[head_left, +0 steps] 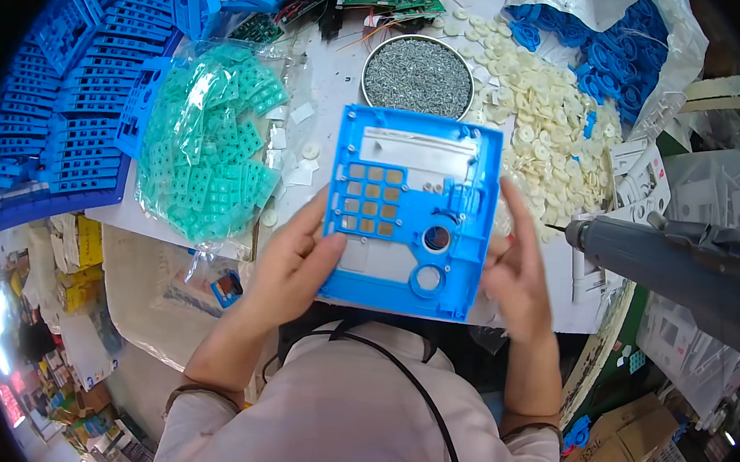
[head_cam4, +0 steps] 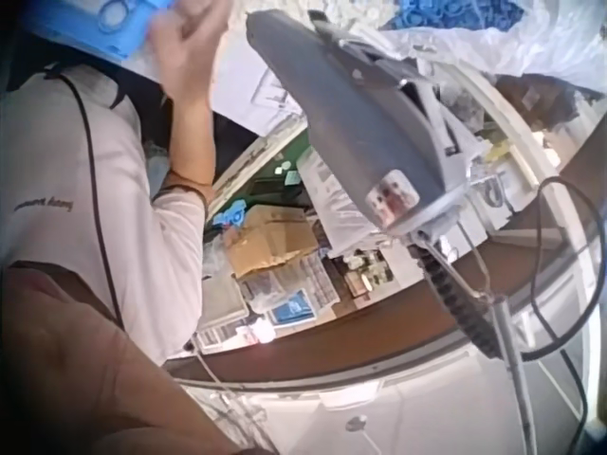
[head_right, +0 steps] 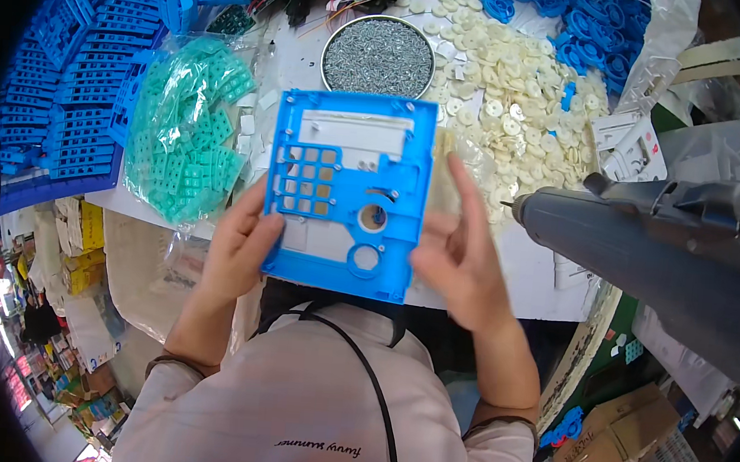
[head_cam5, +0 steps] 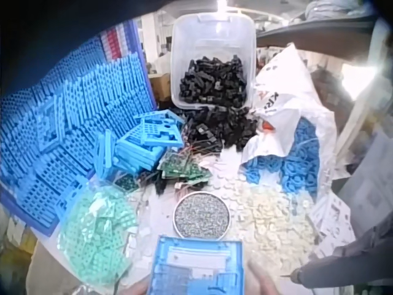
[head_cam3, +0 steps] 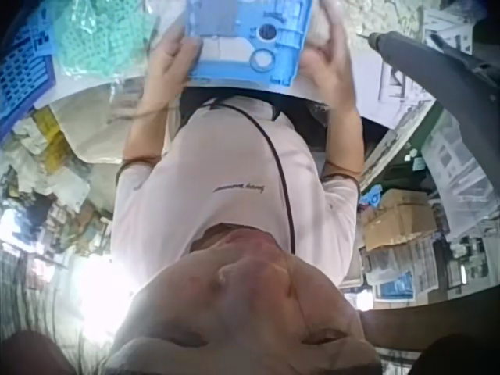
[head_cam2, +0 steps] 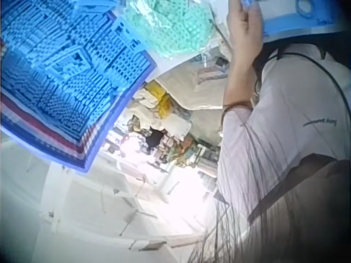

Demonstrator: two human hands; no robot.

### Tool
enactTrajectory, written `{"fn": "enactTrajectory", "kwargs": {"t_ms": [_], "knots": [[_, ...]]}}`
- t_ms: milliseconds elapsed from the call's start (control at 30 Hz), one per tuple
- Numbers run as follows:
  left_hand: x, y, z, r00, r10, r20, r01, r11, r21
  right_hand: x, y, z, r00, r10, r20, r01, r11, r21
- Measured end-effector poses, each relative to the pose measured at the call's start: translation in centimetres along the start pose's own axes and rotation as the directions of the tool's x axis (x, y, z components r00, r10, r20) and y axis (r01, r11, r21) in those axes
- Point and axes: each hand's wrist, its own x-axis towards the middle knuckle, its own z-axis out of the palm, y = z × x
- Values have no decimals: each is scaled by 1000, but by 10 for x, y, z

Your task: Assembling an electronic toy calculator by fitting plastic pieces and components together using an electric screwdriver.

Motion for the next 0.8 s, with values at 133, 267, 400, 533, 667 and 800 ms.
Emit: {"fn": "enactTrajectory", "kwargs": {"t_ms": [133, 267, 400, 533, 667, 800], "knots": [[-2, -23, -5, 992, 56, 112, -86, 955, 285, -14, 20, 9, 996, -12, -93, 0, 992, -129], [3, -48, -3, 975, 165, 152, -218, 850, 479, -16, 29, -5, 992, -6, -127, -49, 904, -425], [3, -37, 3, 999, 5, 43, -36, 645, 764, -1, 15, -15, 998, -25, -63, -48, 391, -919], [9, -43, -1, 997, 68, 47, -77, 542, 837, 10, 14, -13, 999, -34, 11, 19, 258, -966], [18, -48, -7, 994, 91, 61, -101, 535, 839, 17, 5, -7, 1000, -10, 8, 10, 182, -983], [24, -35, -6, 996, 60, 72, -92, 517, 851, 13, 3, -8, 999, 43, 9, 6, 83, -997]]}}
